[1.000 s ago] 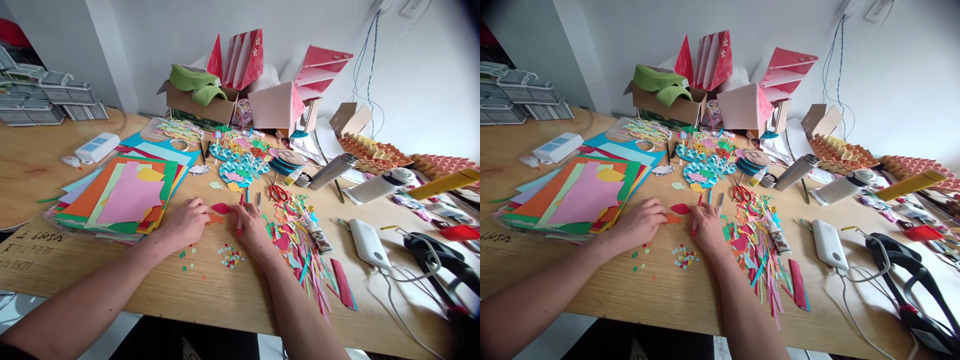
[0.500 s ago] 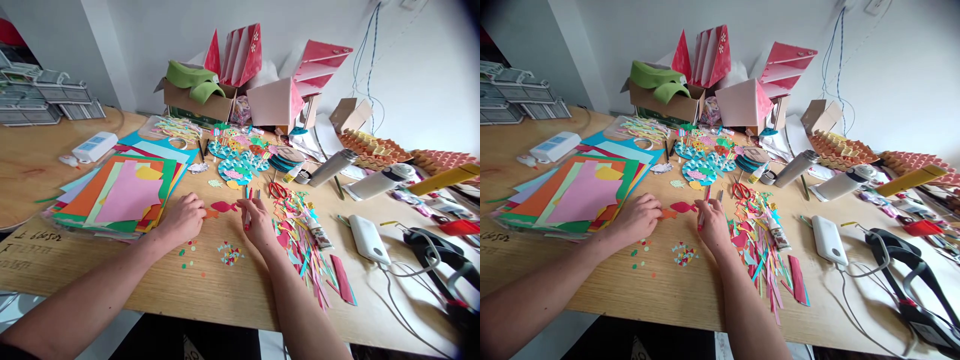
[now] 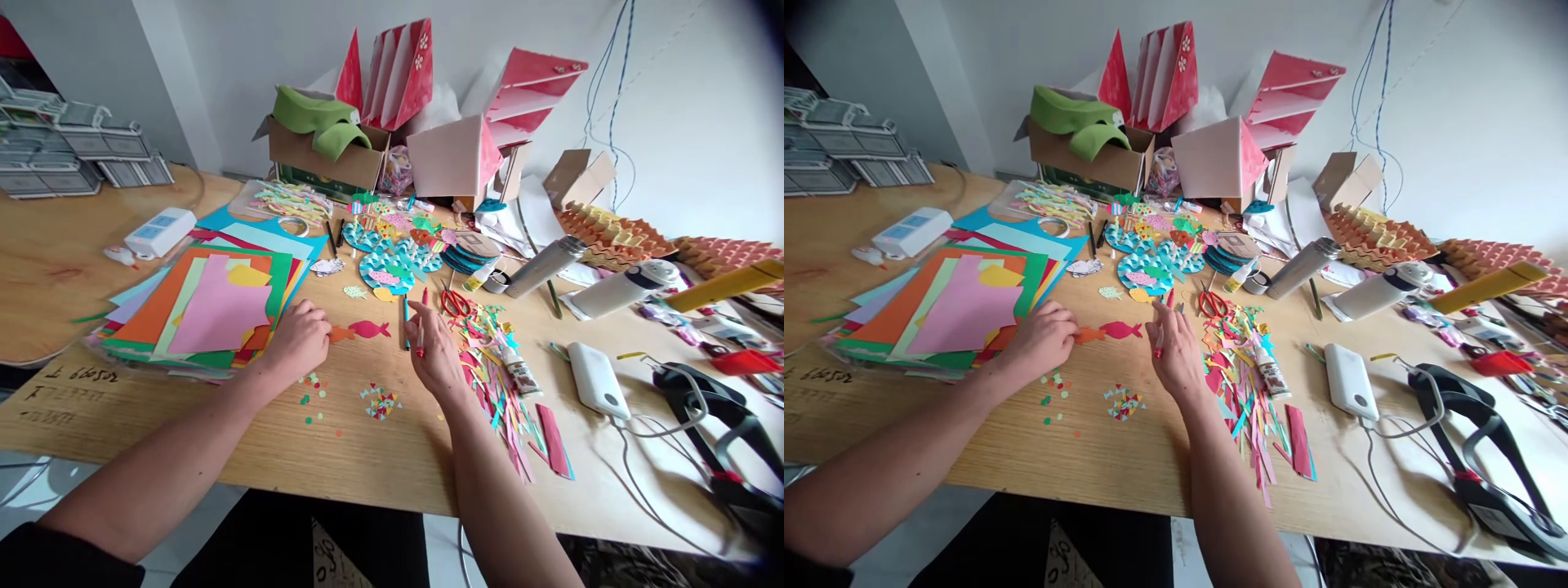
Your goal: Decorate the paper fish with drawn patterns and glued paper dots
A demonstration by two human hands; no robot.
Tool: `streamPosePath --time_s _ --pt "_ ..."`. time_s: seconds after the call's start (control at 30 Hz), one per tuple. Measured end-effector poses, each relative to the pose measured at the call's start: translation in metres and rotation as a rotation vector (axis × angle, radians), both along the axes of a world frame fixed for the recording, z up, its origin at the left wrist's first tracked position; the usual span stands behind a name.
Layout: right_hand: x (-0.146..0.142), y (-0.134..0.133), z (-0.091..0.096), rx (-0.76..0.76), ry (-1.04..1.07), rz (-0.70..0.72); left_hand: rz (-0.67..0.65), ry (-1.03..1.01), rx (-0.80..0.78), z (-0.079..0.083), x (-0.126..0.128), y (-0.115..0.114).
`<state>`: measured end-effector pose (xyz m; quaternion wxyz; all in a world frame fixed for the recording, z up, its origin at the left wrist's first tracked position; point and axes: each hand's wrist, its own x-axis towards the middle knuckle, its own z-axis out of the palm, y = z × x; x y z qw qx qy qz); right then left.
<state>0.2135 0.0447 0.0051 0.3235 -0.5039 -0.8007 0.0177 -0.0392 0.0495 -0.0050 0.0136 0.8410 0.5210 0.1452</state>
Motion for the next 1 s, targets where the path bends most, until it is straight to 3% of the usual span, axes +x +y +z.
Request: streamPosePath --time_s 0.13,0.33,0.5,0.63,0.8,1.0 --pt "-0.016 0.002 0.017 -0.011 -0.119 -0.05 -0.033 0.016 -0.026 0.004 0.004 -0.005" --pt "-0.068 0.029 0.037 -0.275 -0.678 -0.059 -0.118 0.058 -0.037 0.008 0.01 -0.015" --pt "-0.102 0.056 0.028 -0.333 -0.761 0.015 -0.109 0.105 -0.068 0.011 0.013 -0.02" --pt "-0.113 0.063 0.02 -0.354 -0.746 0.033 -0.114 0.105 -0.085 0.013 0.015 -0.021" --pt "-0.087 0.067 0.032 -0.37 -0.691 -0.08 -0.128 0.088 -0.094 0.008 0.015 -0.021" --pt "0.008 0.081 0.063 -0.421 -0.598 -0.415 -0.14 0.048 -0.094 0.004 0.016 -0.02"
